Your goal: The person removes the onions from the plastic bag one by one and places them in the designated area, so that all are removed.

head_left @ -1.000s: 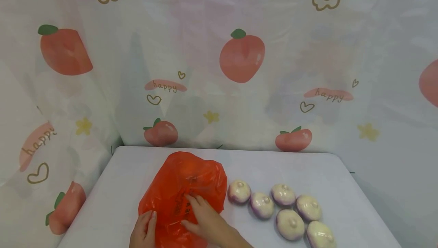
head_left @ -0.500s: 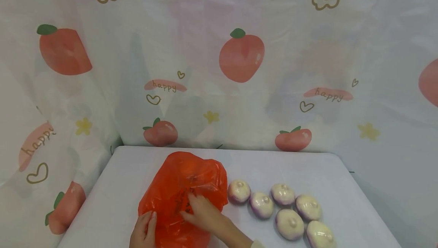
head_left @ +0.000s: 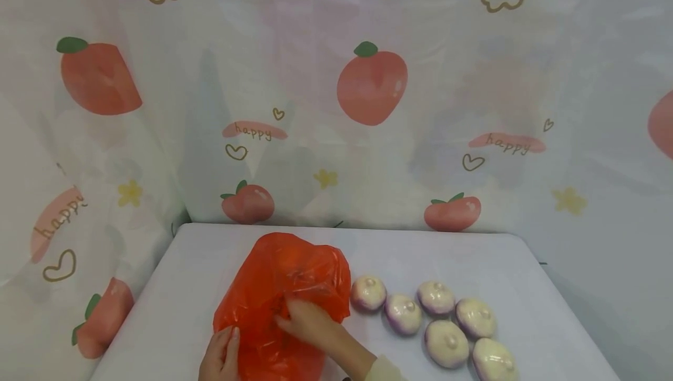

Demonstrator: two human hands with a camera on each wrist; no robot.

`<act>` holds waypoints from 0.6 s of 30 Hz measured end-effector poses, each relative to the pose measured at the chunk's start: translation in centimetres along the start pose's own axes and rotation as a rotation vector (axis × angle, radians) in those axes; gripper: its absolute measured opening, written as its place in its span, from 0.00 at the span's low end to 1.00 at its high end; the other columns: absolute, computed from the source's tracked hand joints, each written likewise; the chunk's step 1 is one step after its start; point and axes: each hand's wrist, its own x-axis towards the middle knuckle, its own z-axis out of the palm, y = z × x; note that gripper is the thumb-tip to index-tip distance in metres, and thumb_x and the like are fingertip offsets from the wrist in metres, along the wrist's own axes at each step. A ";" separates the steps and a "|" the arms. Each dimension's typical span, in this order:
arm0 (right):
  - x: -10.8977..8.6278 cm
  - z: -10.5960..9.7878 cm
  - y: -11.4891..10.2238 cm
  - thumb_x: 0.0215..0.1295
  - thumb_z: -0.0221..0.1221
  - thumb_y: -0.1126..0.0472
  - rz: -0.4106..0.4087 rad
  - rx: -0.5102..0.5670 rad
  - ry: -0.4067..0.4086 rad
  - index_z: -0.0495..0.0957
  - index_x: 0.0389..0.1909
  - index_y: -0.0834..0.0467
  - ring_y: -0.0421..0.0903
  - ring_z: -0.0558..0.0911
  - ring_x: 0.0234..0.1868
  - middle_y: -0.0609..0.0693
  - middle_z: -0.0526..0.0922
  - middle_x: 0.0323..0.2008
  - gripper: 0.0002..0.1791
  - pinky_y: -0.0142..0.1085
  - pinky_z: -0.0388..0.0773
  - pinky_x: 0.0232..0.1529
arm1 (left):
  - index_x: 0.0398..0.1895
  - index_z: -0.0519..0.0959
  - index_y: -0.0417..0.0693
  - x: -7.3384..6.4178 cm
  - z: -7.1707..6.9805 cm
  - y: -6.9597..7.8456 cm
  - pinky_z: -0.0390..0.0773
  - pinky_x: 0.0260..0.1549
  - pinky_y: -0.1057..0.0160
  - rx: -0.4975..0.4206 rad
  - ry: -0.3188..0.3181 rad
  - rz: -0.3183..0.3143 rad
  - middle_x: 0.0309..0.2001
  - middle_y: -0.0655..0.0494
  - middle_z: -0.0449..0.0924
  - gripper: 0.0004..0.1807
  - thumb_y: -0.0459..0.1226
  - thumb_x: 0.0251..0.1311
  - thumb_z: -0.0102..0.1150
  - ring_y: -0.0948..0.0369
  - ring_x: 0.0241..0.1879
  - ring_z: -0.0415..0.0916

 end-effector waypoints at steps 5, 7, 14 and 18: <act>0.2 -0.3 -0.9 0.64 0.60 0.57 0.056 -0.029 -0.018 0.72 0.34 0.48 0.39 0.75 0.22 0.41 0.74 0.21 0.05 0.29 0.75 0.26 | 0.50 0.76 0.29 -0.1 0.1 0.0 0.75 0.45 0.45 0.008 0.064 0.056 0.48 0.39 0.75 0.23 0.43 0.72 0.44 0.44 0.48 0.73; 0.2 -0.4 -1.4 0.64 0.61 0.57 0.077 -0.025 -0.019 0.73 0.33 0.48 0.41 0.75 0.22 0.43 0.75 0.21 0.05 0.29 0.75 0.26 | 0.50 0.76 0.29 -0.1 0.1 -0.1 0.75 0.46 0.45 0.016 0.065 0.050 0.48 0.38 0.75 0.23 0.43 0.72 0.43 0.43 0.48 0.73; 0.4 -0.4 -2.0 0.62 0.62 0.57 0.141 0.069 -0.023 0.73 0.32 0.47 0.46 0.79 0.25 0.47 0.78 0.24 0.06 0.31 0.78 0.30 | 0.53 0.74 0.29 -0.4 -0.1 0.0 0.76 0.44 0.45 0.036 0.018 -0.008 0.50 0.36 0.73 0.29 0.49 0.72 0.41 0.43 0.47 0.72; 0.7 -0.1 -1.6 0.62 0.62 0.58 0.150 0.161 -0.020 0.72 0.35 0.45 0.46 0.79 0.28 0.46 0.78 0.27 0.08 0.34 0.78 0.34 | 0.51 0.75 0.28 -0.3 -0.4 0.0 0.75 0.44 0.44 0.033 0.038 0.018 0.49 0.36 0.74 0.27 0.47 0.72 0.41 0.43 0.47 0.72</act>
